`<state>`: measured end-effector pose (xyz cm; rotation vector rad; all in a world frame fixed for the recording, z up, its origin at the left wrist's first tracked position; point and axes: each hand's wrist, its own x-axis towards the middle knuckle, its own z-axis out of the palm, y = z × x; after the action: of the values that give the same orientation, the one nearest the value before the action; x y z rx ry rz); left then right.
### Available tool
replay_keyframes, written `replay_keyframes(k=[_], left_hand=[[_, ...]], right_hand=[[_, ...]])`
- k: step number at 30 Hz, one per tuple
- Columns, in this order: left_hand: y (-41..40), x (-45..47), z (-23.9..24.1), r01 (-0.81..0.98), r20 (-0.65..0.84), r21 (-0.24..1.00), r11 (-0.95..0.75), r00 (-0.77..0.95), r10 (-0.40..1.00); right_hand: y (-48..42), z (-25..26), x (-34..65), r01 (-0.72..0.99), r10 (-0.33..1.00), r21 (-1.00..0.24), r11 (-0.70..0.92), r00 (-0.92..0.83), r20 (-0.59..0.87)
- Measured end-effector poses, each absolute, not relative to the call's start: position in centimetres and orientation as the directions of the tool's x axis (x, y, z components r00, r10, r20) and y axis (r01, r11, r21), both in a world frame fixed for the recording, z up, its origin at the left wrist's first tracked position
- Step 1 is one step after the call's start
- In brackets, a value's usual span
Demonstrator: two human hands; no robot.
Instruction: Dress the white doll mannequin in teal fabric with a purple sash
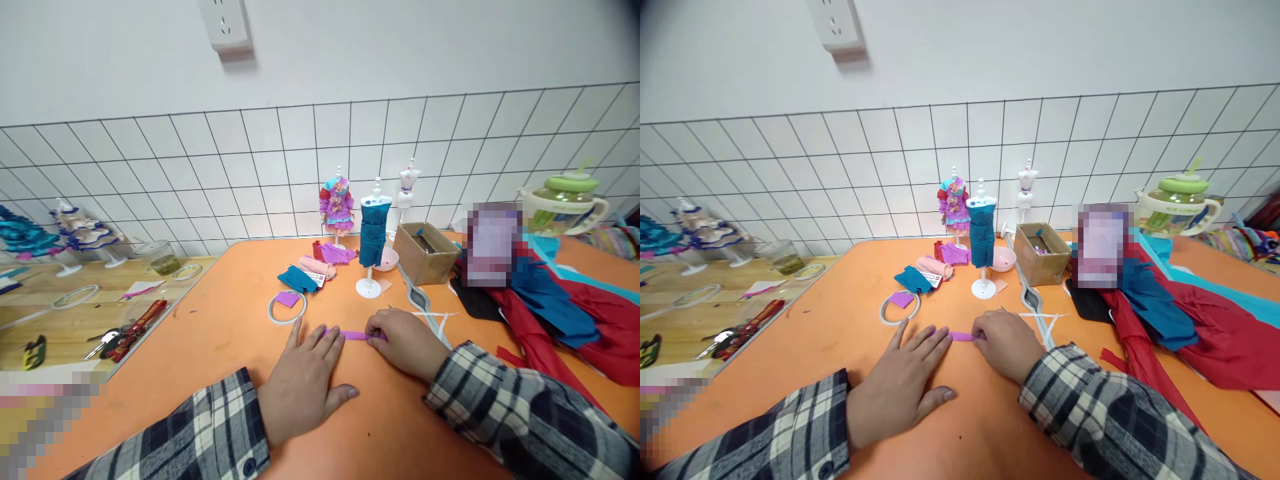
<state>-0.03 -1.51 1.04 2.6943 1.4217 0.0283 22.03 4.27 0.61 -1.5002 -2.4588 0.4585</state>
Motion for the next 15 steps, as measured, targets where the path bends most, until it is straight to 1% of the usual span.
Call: replay_keyframes(k=[3, 7, 12, 15], left_hand=[[-1.36, -0.01, 1.2, 0.829, -0.031, 0.051, -0.557, 0.559, 0.829], [-1.4, -0.02, 1.33, 0.822, -0.048, 0.044, -0.568, 0.57, 0.82], [-1.24, -0.31, 1.15, 0.799, -0.05, 0.056, -0.598, 0.601, 0.798], [-1.14, -0.31, 1.05, 0.792, -0.031, 0.043, -0.609, 0.611, 0.791]], right_hand=[[4.29, 0.58, 22.2, 0.827, 0.895, -0.385, 0.411, -0.446, -0.002], [4.56, 0.69, 22.66, 0.832, 0.895, -0.388, 0.395, -0.444, -0.039], [5.0, 0.86, 22.98, 0.853, 0.92, -0.441, 0.279, -0.368, -0.132], [5.14, 0.78, 22.73, 0.863, 0.934, -0.448, 0.233, -0.327, -0.145]])
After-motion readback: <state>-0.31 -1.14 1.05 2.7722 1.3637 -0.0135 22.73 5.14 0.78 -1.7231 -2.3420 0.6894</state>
